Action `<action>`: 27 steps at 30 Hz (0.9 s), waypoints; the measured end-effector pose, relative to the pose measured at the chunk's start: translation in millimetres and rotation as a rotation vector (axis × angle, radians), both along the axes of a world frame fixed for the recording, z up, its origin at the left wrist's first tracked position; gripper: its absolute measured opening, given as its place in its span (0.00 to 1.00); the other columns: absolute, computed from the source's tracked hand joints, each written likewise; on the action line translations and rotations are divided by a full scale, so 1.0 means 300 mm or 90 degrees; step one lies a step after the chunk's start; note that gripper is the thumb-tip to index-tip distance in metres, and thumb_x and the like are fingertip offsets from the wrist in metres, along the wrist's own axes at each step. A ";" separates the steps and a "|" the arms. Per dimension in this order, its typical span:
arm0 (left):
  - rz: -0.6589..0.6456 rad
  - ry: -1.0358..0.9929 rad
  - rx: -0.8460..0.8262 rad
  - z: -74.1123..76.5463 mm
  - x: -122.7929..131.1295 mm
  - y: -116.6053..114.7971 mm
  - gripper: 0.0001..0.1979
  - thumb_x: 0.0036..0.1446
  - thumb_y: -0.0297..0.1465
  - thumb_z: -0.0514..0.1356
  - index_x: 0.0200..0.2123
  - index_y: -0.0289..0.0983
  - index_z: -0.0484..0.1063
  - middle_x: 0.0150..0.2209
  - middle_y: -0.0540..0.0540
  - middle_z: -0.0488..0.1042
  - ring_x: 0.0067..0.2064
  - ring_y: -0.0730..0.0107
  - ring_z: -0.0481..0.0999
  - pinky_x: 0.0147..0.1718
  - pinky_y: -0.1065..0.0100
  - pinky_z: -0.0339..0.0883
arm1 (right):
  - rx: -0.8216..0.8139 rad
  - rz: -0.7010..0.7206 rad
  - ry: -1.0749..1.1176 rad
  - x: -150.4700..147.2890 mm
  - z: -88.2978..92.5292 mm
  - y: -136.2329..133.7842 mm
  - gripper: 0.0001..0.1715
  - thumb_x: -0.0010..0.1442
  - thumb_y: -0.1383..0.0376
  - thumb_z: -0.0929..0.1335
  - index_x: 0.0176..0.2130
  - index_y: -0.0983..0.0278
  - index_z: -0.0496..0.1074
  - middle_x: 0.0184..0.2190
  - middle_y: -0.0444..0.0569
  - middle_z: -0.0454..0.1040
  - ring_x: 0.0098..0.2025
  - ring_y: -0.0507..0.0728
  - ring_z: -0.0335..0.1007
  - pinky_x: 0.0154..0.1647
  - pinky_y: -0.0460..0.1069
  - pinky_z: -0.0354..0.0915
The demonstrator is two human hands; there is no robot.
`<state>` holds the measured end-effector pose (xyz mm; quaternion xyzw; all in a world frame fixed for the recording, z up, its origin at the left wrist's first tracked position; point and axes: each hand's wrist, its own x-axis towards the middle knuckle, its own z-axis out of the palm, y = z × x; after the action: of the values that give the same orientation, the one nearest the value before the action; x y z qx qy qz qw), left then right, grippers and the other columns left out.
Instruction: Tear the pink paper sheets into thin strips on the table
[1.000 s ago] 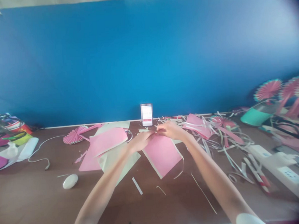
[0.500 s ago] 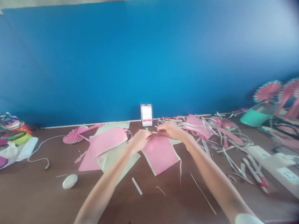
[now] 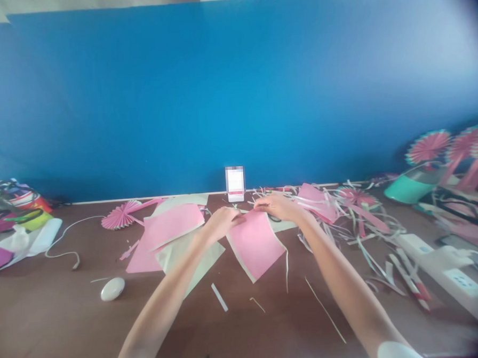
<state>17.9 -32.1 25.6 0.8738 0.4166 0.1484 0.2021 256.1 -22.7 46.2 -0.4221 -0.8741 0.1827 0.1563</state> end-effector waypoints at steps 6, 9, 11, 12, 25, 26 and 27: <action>-0.028 0.001 -0.017 -0.005 0.003 0.007 0.23 0.61 0.49 0.48 0.34 0.38 0.74 0.30 0.46 0.75 0.30 0.65 0.73 0.29 0.69 0.58 | 0.120 0.023 -0.004 -0.022 -0.022 0.006 0.19 0.61 0.53 0.63 0.45 0.58 0.74 0.44 0.50 0.75 0.45 0.59 0.68 0.45 0.52 0.57; -0.040 0.006 -0.008 -0.007 0.011 0.002 0.22 0.61 0.48 0.48 0.38 0.40 0.74 0.33 0.46 0.76 0.35 0.63 0.74 0.32 0.69 0.60 | 0.126 0.057 -0.037 -0.039 -0.038 0.009 0.16 0.62 0.56 0.62 0.42 0.58 0.75 0.38 0.50 0.77 0.42 0.58 0.68 0.48 0.53 0.55; -0.039 0.008 -0.001 -0.005 0.015 -0.004 0.21 0.62 0.47 0.46 0.41 0.42 0.74 0.36 0.46 0.76 0.38 0.61 0.75 0.34 0.68 0.61 | 0.119 0.065 -0.051 -0.045 -0.046 0.010 0.16 0.64 0.57 0.61 0.39 0.58 0.76 0.35 0.48 0.78 0.39 0.57 0.68 0.48 0.53 0.54; -0.034 0.009 -0.003 -0.003 0.016 -0.007 0.22 0.63 0.47 0.45 0.42 0.42 0.74 0.38 0.46 0.76 0.39 0.61 0.74 0.35 0.68 0.62 | 0.117 0.062 -0.055 -0.046 -0.048 0.010 0.17 0.64 0.57 0.61 0.38 0.58 0.77 0.33 0.48 0.78 0.38 0.57 0.68 0.47 0.53 0.53; -0.013 0.026 0.013 0.029 0.004 -0.014 0.24 0.65 0.44 0.42 0.35 0.39 0.73 0.30 0.46 0.74 0.33 0.63 0.74 0.31 0.68 0.60 | 0.067 0.023 -0.036 -0.026 -0.005 -0.007 0.18 0.65 0.58 0.59 0.33 0.61 0.73 0.29 0.47 0.75 0.31 0.55 0.67 0.34 0.48 0.54; -0.009 0.031 0.020 0.027 0.002 -0.012 0.23 0.65 0.44 0.42 0.35 0.40 0.74 0.30 0.46 0.75 0.33 0.62 0.74 0.31 0.68 0.60 | 0.066 0.024 -0.030 -0.028 -0.005 -0.009 0.17 0.65 0.58 0.59 0.34 0.61 0.73 0.30 0.47 0.75 0.32 0.55 0.67 0.34 0.48 0.55; -0.006 0.037 0.024 0.025 -0.001 -0.009 0.23 0.65 0.44 0.42 0.36 0.40 0.74 0.31 0.46 0.75 0.34 0.62 0.74 0.32 0.67 0.61 | 0.063 0.025 -0.025 -0.029 -0.006 -0.010 0.16 0.64 0.58 0.60 0.35 0.60 0.74 0.31 0.47 0.76 0.33 0.55 0.68 0.35 0.48 0.55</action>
<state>17.7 -34.8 33.1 0.8833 0.4154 0.1302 0.1739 247.5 -25.6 44.4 -0.3999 -0.8932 0.1337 0.1561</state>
